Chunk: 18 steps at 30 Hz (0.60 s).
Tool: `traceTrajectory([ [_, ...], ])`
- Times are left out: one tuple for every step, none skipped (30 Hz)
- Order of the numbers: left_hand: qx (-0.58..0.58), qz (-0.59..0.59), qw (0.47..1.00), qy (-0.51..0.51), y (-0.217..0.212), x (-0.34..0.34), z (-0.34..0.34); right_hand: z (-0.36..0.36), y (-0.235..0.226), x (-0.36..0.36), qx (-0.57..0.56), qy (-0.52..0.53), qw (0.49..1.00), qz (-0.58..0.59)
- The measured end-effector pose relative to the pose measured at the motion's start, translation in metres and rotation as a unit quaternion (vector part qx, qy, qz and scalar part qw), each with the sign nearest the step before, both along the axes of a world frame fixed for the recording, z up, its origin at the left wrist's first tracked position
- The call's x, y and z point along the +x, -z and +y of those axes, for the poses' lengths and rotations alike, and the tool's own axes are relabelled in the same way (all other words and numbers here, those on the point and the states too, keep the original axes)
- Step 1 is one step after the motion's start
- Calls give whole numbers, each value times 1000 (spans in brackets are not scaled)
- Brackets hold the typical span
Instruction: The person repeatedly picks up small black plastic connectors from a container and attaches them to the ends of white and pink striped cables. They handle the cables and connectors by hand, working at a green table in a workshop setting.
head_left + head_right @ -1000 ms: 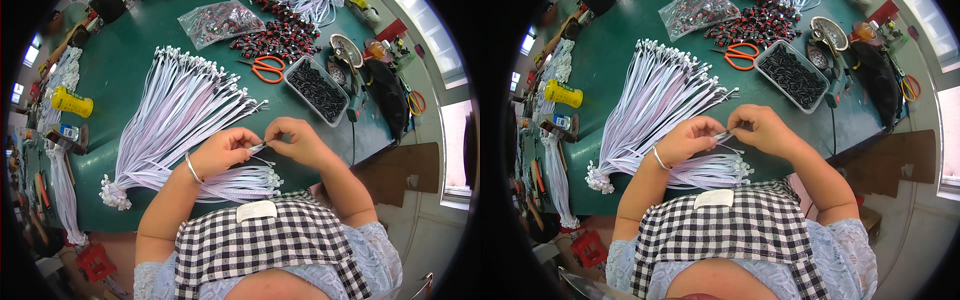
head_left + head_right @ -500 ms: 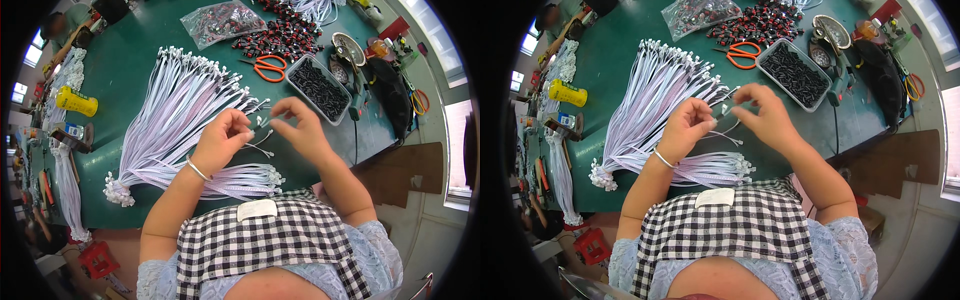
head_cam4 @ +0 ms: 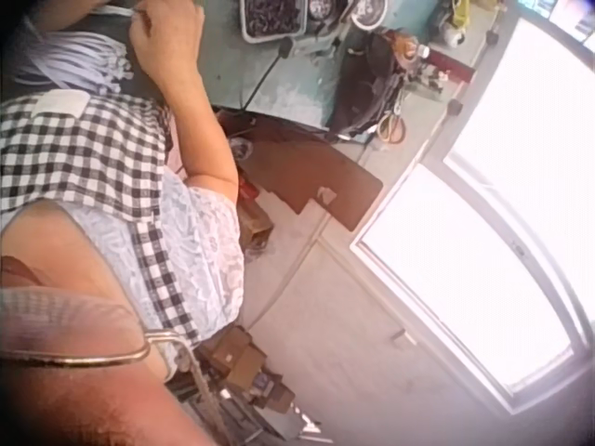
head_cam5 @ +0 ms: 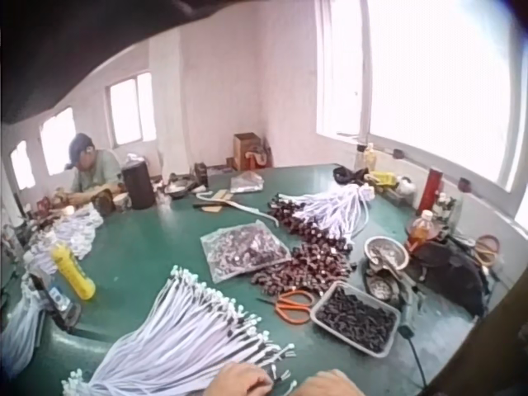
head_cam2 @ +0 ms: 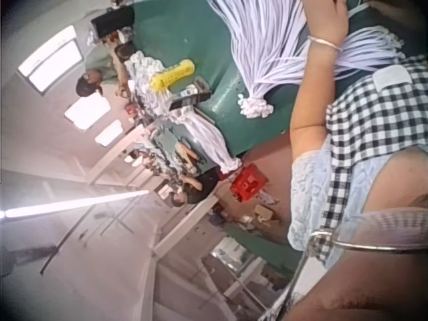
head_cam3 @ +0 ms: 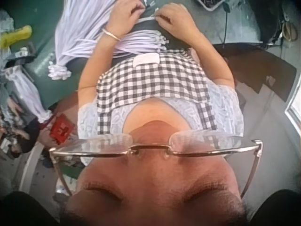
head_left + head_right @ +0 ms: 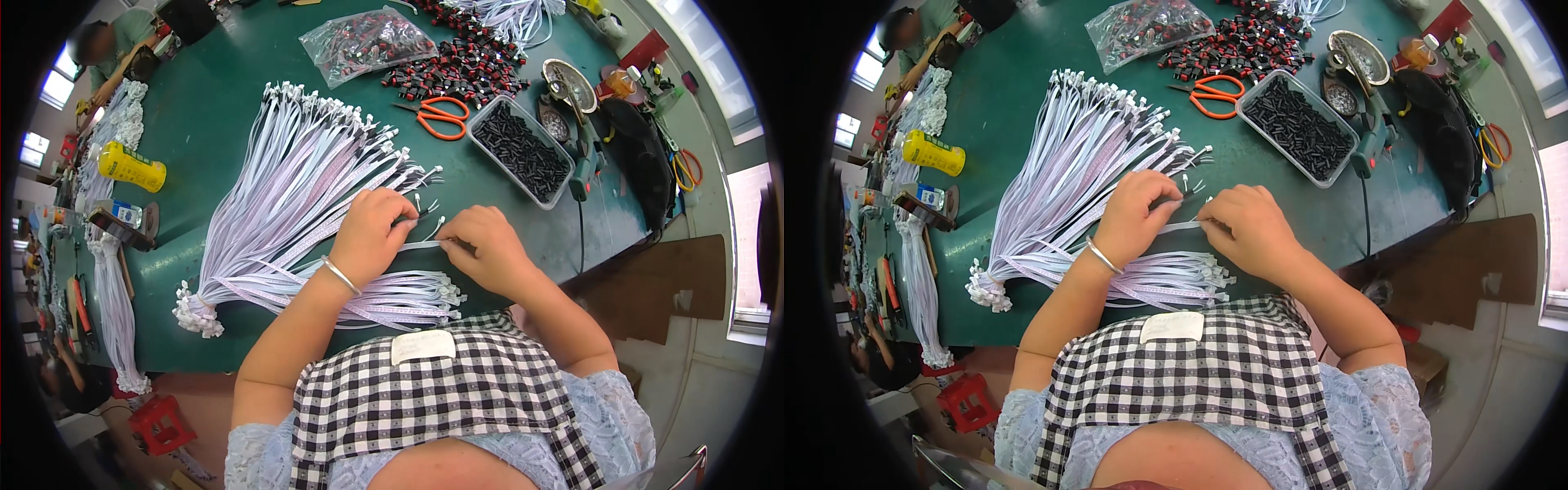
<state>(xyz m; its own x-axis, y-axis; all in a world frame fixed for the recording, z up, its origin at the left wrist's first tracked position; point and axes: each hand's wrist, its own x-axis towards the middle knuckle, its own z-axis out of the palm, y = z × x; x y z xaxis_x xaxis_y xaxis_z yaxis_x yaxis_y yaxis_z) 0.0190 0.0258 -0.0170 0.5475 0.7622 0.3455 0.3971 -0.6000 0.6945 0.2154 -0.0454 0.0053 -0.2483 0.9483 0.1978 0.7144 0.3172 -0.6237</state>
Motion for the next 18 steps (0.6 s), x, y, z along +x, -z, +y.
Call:
traceTrajectory([
  [49,-13,999,1,-1,1,-1,-1,-2,-1,-20,11,1000,16],
  [75,-11,997,-18,-6,0,-4,0,-4,-2,-63,34,996,45],
  [56,-23,998,5,-12,0,-6,2,-6,-2,-104,56,990,74],
  [37,-36,998,28,-17,0,-8,4,-7,-3,-146,79,981,104],
  [19,-48,997,50,-19,1,-11,4,-6,-2,-125,71,984,107],
  [-9,-57,997,59,-14,3,-14,4,-3,-1,-106,61,986,110],
  [-18,-37,997,64,-13,3,-15,4,-2,0,-86,52,989,112],
  [-28,-16,997,68,-12,4,-16,5,-3,1,-74,38,992,98],
  [-37,5,997,74,-12,4,-16,6,-4,3,-62,24,994,84],
  [-49,-6,996,70,-11,4,-16,8,-6,6,-49,10,996,70],
  [-61,-17,996,65,-10,5,-16,10,-8,10,-7,42,996,75],
  [-70,-28,996,57,-9,4,-15,17,-10,17,36,70,994,80],
  [-106,-53,992,41,-6,4,-14,23,-14,26,80,102,988,84],
  [-141,-78,987,24,-1,5,-14,34,-20,46,129,109,985,-36],
  [-177,-102,979,8,1,5,-13,42,-25,66,176,115,965,-155],
  [-169,-105,980,-10,-3,5,-10,43,-26,76,169,128,953,-216],
  [-173,-115,978,-15,-6,5,-8,44,-27,83,161,141,937,-276],
  [-177,-124,976,-20,-8,5,-7,45,-27,87,152,154,918,-334],
])
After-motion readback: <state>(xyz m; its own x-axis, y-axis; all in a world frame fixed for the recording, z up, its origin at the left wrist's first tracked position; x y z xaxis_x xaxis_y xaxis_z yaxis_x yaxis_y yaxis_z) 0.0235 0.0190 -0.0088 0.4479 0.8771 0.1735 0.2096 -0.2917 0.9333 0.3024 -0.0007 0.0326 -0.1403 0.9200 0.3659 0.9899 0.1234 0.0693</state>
